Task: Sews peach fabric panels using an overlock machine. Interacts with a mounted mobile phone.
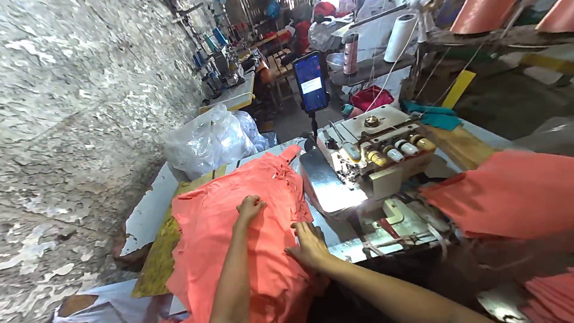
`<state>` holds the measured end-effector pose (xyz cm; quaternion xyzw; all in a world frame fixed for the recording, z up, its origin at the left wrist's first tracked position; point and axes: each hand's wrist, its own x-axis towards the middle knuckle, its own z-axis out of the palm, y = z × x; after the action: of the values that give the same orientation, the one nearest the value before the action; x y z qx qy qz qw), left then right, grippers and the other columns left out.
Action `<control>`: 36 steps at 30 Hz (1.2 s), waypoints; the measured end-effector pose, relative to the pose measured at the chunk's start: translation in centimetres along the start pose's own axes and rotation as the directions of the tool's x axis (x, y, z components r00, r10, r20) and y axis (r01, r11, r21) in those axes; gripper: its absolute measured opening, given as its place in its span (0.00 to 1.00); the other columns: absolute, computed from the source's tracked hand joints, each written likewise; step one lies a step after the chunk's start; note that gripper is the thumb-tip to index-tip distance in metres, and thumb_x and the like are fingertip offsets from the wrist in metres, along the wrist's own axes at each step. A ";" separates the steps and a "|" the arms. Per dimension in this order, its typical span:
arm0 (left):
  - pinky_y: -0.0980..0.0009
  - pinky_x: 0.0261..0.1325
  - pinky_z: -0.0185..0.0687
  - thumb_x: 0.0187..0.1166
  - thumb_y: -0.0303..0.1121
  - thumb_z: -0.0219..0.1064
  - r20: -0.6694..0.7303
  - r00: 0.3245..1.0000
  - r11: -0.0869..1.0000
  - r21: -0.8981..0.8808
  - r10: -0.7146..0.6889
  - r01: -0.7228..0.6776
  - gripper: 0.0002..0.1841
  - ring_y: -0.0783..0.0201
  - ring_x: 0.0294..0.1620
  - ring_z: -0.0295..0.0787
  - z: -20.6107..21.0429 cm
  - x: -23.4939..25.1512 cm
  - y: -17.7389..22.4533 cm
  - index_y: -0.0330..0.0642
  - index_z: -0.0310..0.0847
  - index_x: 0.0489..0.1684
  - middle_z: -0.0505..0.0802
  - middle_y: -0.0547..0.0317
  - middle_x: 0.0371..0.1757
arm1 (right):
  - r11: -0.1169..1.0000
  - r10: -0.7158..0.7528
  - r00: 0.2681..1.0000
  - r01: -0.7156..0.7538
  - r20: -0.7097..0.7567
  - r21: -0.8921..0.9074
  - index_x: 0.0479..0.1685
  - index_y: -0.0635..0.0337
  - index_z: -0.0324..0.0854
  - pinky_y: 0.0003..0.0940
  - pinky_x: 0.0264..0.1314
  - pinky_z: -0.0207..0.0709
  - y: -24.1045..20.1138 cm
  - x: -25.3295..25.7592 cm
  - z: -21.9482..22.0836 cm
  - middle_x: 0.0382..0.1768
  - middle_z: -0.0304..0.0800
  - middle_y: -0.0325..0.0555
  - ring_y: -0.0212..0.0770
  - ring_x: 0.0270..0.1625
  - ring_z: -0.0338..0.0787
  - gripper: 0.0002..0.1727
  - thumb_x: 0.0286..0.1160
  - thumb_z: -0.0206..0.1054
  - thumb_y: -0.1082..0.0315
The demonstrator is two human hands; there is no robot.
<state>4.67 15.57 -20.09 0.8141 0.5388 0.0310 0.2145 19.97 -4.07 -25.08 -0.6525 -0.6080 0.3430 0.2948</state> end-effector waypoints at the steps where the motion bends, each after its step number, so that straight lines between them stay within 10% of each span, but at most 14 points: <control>1: 0.35 0.78 0.61 0.89 0.35 0.60 -0.059 0.997 0.997 -0.059 0.047 -0.051 0.18 0.37 0.71 0.79 -0.3 -0.6 0.0 0.25 0.84 0.60 0.87 0.30 0.62 | 1.000 -0.005 1.000 0.005 -0.005 0.003 0.77 0.64 0.73 0.66 0.76 0.63 -0.1 0.0 0.2 0.69 0.80 0.65 0.66 0.75 0.75 0.37 0.71 0.75 0.51; 7: 0.62 0.58 0.80 0.85 0.28 0.64 -0.424 0.889 0.919 -0.258 0.171 -0.299 0.12 0.59 0.48 0.85 -4.7 -5.5 1.9 0.23 0.86 0.47 0.89 0.41 0.51 | 0.995 -0.067 0.997 0.069 -0.031 0.073 0.65 0.65 0.82 0.66 0.74 0.64 1.2 -0.7 0.7 0.63 0.84 0.63 0.64 0.70 0.79 0.36 0.65 0.79 0.46; 13: 0.72 0.45 0.79 0.81 0.26 0.69 -0.553 0.760 0.840 -0.183 0.342 -0.511 0.08 0.69 0.37 0.79 -7.7 -5.8 7.7 0.25 0.86 0.39 0.87 0.48 0.46 | 0.898 -0.137 0.988 0.153 -0.069 0.412 0.33 0.71 0.84 0.41 0.44 0.76 2.3 -2.6 -2.0 0.29 0.84 0.49 0.39 0.34 0.82 0.18 0.76 0.73 0.60; 18: 0.86 0.47 0.80 0.81 0.25 0.64 -0.669 0.592 0.524 -0.339 0.449 -0.781 0.05 0.85 0.42 0.80 -6.4 -4.9 14.4 0.35 0.83 0.36 0.85 0.68 0.45 | 0.820 -0.388 0.856 0.490 -0.341 0.297 0.31 0.74 0.84 0.27 0.43 0.78 1.4 -10.1 -8.5 0.29 0.87 0.52 0.33 0.35 0.85 0.13 0.75 0.70 0.69; 20: 0.85 0.48 0.82 0.82 0.25 0.64 -0.652 0.593 0.449 -0.400 0.473 -0.799 0.05 0.86 0.42 0.82 -4.0 -4.5 16.6 0.38 0.83 0.35 0.87 0.72 0.43 | 0.819 -0.414 0.840 0.512 -0.351 0.259 0.32 0.72 0.84 0.19 0.42 0.78 2.0 -13.3 -10.4 0.30 0.87 0.50 0.28 0.35 0.84 0.11 0.76 0.69 0.70; 23: 0.63 0.49 0.82 0.82 0.28 0.68 -0.454 0.783 0.716 -0.362 0.424 -0.597 0.09 0.61 0.41 0.84 1.5 -2.4 18.8 0.28 0.87 0.40 0.89 0.47 0.44 | 0.905 -0.205 0.936 0.293 -0.286 0.309 0.32 0.72 0.84 0.22 0.40 0.75 5.5 -14.1 -10.7 0.30 0.86 0.48 0.28 0.33 0.81 0.12 0.78 0.67 0.69; 26: 0.32 0.72 0.67 0.80 0.37 0.72 -0.309 0.931 0.921 -0.271 0.194 -0.282 0.14 0.36 0.69 0.82 4.9 -1.0 20.1 0.33 0.91 0.50 0.89 0.34 0.61 | 0.914 -0.039 0.973 0.128 -0.229 0.385 0.36 0.72 0.84 0.25 0.39 0.77 8.7 -13.0 -8.9 0.30 0.85 0.47 0.28 0.31 0.81 0.12 0.79 0.67 0.67; 30: 0.20 0.72 0.50 0.76 0.34 0.73 -0.511 0.848 0.957 -0.150 0.141 -0.250 0.18 0.25 0.74 0.73 6.3 -3.1 20.7 0.40 0.88 0.62 0.86 0.30 0.65 | 0.863 -0.014 0.988 0.091 -0.156 0.497 0.50 0.72 0.83 0.27 0.45 0.85 10.8 -12.6 -6.2 0.38 0.91 0.49 0.30 0.36 0.89 0.10 0.79 0.66 0.71; 33: 0.25 0.76 0.50 0.79 0.29 0.67 -0.507 0.813 0.948 0.028 0.287 -0.317 0.10 0.32 0.74 0.76 8.1 -6.6 20.5 0.40 0.95 0.48 0.90 0.39 0.64 | 0.878 -0.012 0.998 0.036 -0.054 0.476 0.47 0.73 0.85 0.32 0.45 0.84 13.0 -14.5 -4.2 0.34 0.91 0.51 0.33 0.34 0.88 0.12 0.81 0.64 0.69; 36: 0.29 0.69 0.68 0.77 0.25 0.66 -0.552 0.706 0.888 0.164 0.444 -0.431 0.10 0.31 0.65 0.87 11.1 -10.3 21.1 0.38 0.95 0.46 0.95 0.38 0.55 | 0.870 0.002 1.000 0.009 -0.022 0.493 0.43 0.73 0.86 0.30 0.47 0.82 15.6 -16.7 -2.7 0.34 0.90 0.50 0.31 0.36 0.87 0.12 0.80 0.65 0.69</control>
<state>21.70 -4.02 -20.22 0.8724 0.3697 0.3190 0.0190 30.95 -21.92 -34.45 -0.5585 -0.4984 0.4788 0.4587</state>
